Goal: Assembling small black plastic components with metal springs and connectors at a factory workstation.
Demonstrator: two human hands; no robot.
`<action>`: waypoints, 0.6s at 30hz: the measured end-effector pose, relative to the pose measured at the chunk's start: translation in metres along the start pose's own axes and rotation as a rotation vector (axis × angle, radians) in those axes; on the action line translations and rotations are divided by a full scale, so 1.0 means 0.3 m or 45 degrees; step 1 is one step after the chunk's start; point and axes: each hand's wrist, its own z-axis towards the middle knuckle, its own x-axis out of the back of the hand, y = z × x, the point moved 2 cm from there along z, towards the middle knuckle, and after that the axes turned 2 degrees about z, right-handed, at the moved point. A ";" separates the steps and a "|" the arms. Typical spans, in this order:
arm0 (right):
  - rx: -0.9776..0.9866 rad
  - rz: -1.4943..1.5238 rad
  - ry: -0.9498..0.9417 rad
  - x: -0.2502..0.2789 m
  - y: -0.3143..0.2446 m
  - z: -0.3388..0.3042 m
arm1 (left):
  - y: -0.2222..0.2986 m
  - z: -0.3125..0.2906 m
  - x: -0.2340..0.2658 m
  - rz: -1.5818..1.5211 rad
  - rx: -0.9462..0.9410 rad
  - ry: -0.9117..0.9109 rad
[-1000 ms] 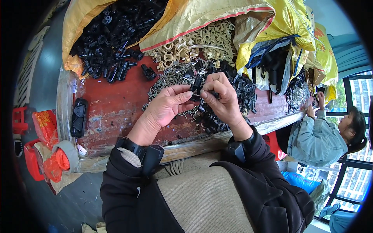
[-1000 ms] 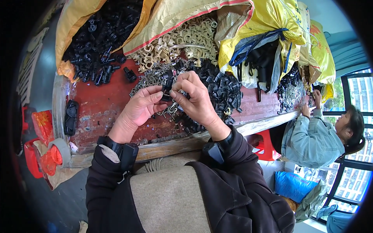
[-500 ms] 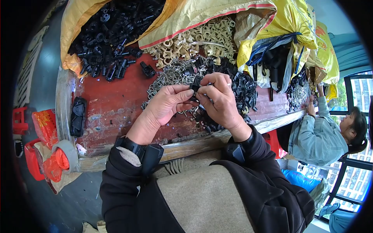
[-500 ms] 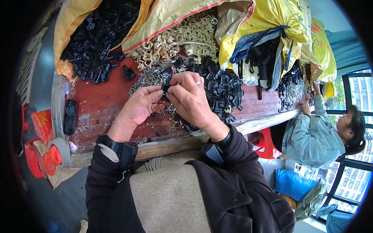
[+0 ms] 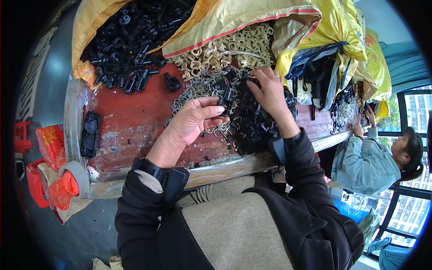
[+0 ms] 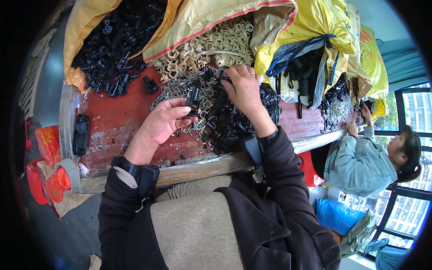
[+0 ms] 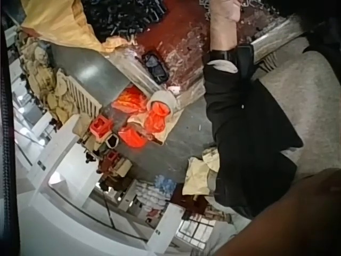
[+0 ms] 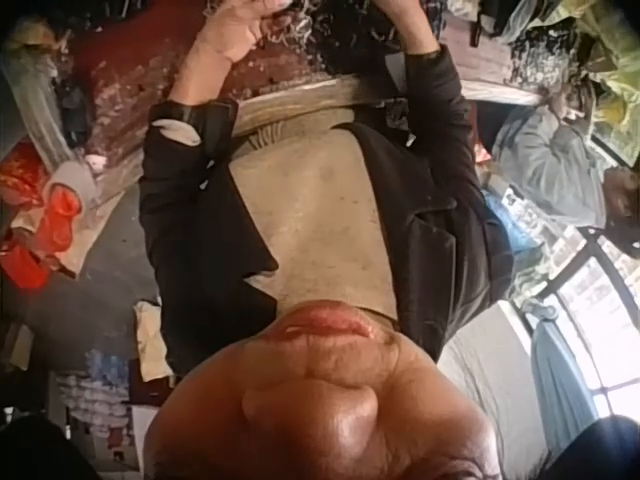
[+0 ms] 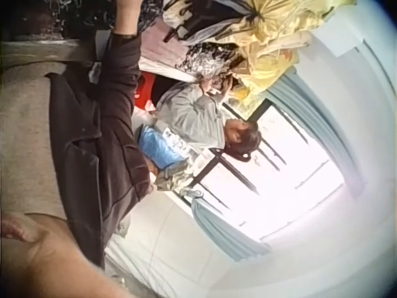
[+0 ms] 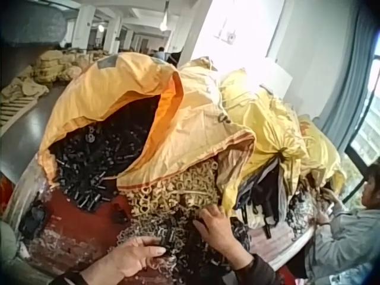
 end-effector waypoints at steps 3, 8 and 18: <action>-0.032 -0.139 -0.045 -0.060 0.066 0.010 | 0.005 0.001 -0.002 -0.022 -0.003 0.025; -0.116 0.241 -0.104 -0.065 0.114 -0.014 | 0.005 0.003 -0.002 -0.033 -0.005 0.034; -0.304 1.629 -0.801 0.016 -0.103 -0.083 | -0.013 0.008 0.010 -0.099 -0.077 0.009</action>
